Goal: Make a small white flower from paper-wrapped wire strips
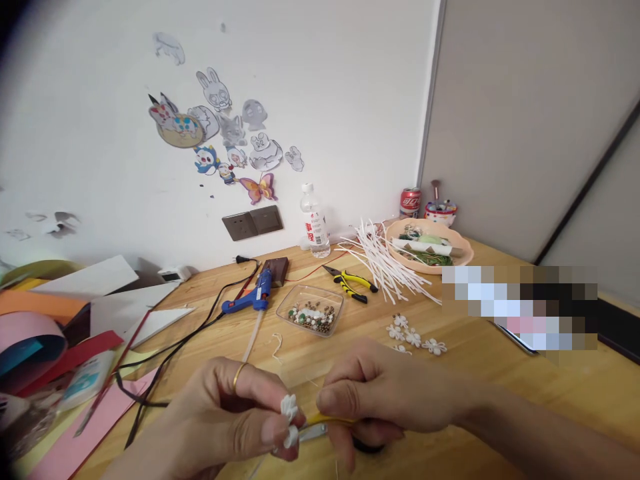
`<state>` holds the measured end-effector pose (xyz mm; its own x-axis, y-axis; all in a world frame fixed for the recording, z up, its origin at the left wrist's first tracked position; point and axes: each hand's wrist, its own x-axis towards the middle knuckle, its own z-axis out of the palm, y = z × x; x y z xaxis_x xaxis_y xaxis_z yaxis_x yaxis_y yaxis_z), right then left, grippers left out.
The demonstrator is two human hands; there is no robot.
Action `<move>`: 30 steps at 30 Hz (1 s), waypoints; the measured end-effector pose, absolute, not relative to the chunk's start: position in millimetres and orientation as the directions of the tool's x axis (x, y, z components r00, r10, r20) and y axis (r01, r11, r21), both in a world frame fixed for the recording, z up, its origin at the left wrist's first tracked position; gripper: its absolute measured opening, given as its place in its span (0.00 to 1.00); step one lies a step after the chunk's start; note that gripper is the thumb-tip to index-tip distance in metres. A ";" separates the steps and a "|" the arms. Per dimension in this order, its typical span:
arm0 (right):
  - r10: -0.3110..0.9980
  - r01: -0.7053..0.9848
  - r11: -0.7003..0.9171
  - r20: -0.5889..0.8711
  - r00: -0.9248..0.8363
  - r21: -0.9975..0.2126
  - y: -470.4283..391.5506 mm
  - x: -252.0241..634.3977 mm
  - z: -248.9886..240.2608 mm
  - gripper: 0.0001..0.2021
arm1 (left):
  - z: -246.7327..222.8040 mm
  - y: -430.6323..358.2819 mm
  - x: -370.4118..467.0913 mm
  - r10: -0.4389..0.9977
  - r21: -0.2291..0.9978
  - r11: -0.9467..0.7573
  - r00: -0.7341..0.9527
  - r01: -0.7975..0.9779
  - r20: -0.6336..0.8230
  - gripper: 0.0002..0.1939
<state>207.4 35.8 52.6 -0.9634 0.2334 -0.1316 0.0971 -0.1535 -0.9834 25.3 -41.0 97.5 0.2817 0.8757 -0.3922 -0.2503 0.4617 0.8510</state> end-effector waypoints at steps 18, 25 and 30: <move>0.283 0.411 0.907 0.849 -0.445 -0.087 16.8 209.1 52.9 0.04 | 87.9 -34.6 27.2 0.930 0.850 0.365 0.103 -0.381 -0.354 0.05; 0.281 0.439 0.896 0.855 -0.435 -0.071 15.0 208.1 53.9 0.03 | 96.5 -37.4 27.2 0.923 0.869 0.385 0.141 -0.311 -0.358 0.03; 0.263 0.408 0.910 0.861 -0.435 -0.072 16.1 207.9 55.1 0.02 | 98.8 -38.5 28.4 0.938 0.908 0.343 0.133 -0.240 -0.319 0.02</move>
